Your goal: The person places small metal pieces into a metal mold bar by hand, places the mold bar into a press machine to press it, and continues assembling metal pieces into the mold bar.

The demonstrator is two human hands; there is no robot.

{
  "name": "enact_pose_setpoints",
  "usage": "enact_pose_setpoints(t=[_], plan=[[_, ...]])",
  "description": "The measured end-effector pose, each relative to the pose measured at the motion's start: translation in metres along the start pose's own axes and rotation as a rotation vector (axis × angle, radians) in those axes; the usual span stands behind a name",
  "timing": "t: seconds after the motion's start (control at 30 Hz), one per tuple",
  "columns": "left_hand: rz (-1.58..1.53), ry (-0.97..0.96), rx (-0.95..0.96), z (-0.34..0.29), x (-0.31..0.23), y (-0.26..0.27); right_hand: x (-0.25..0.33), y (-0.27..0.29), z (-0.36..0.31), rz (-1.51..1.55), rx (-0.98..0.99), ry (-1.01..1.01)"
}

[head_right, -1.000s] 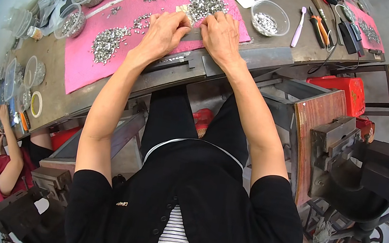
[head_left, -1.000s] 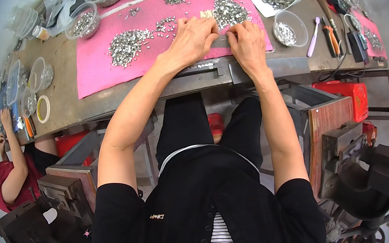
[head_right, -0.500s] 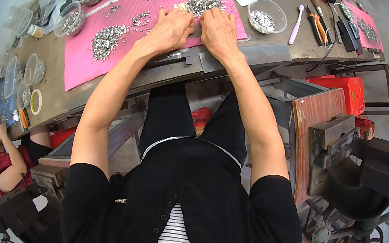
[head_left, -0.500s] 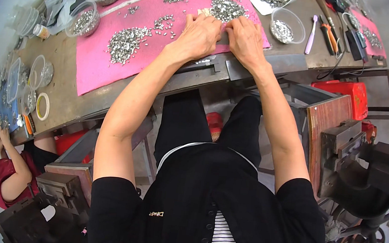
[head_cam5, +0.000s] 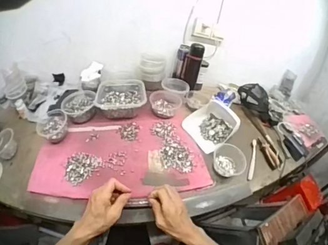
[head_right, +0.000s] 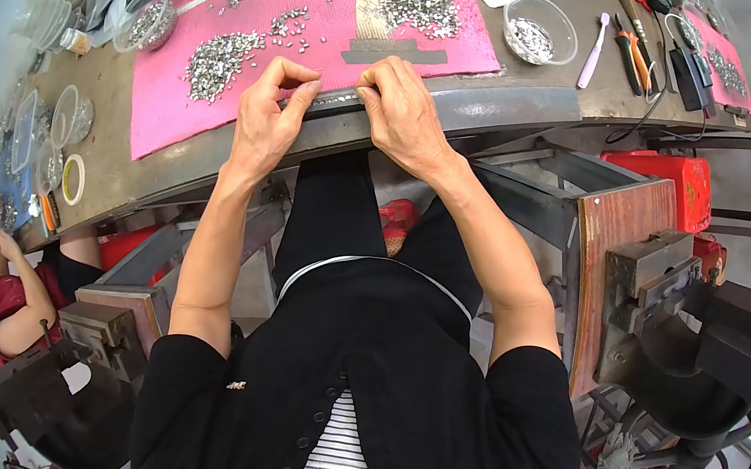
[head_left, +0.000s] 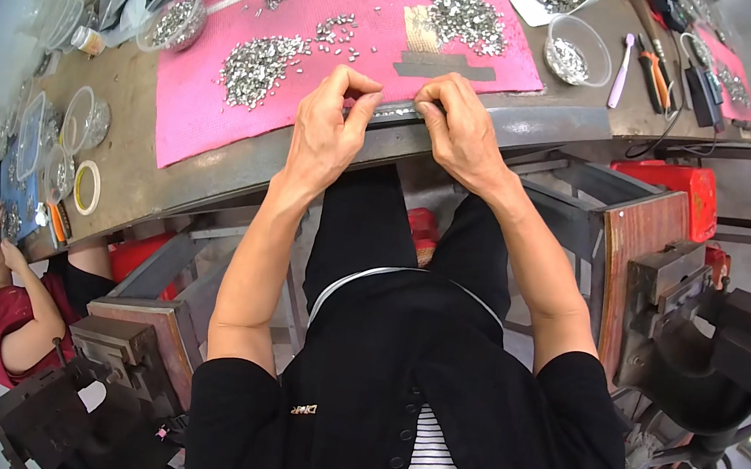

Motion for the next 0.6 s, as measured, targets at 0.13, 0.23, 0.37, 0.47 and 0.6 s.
enact_pose_setpoints(t=[0.13, 0.23, 0.37, 0.47, 0.6], plan=[[-0.039, 0.012, -0.011, -0.004, -0.001, -0.003, 0.000, 0.001, 0.002, -0.026, 0.015, 0.015], [-0.042, 0.023, 0.005, -0.006, -0.002, -0.007, 0.003, 0.001, 0.003, -0.056, 0.015, 0.049], [0.095, -0.089, 0.019, -0.007, -0.002, -0.012, 0.008, 0.002, 0.002, -0.192, 0.004, 0.129], [0.090, -0.183, -0.021, -0.005, -0.002, -0.018, 0.008, 0.004, 0.000, -0.256, 0.000, 0.204], [0.179, -0.222, -0.023, -0.006, -0.002, -0.022, -0.001, 0.011, -0.002, -0.016, -0.055, 0.033]])
Point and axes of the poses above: each hand's wrist, its own z-axis towards the middle knuckle, its own y-axis out of the back of the hand, x = y × z, the point moved 1 cm from there along z, towards the middle knuckle, and after that the axes turned 3 degrees about -y, right-handed, at the moved point
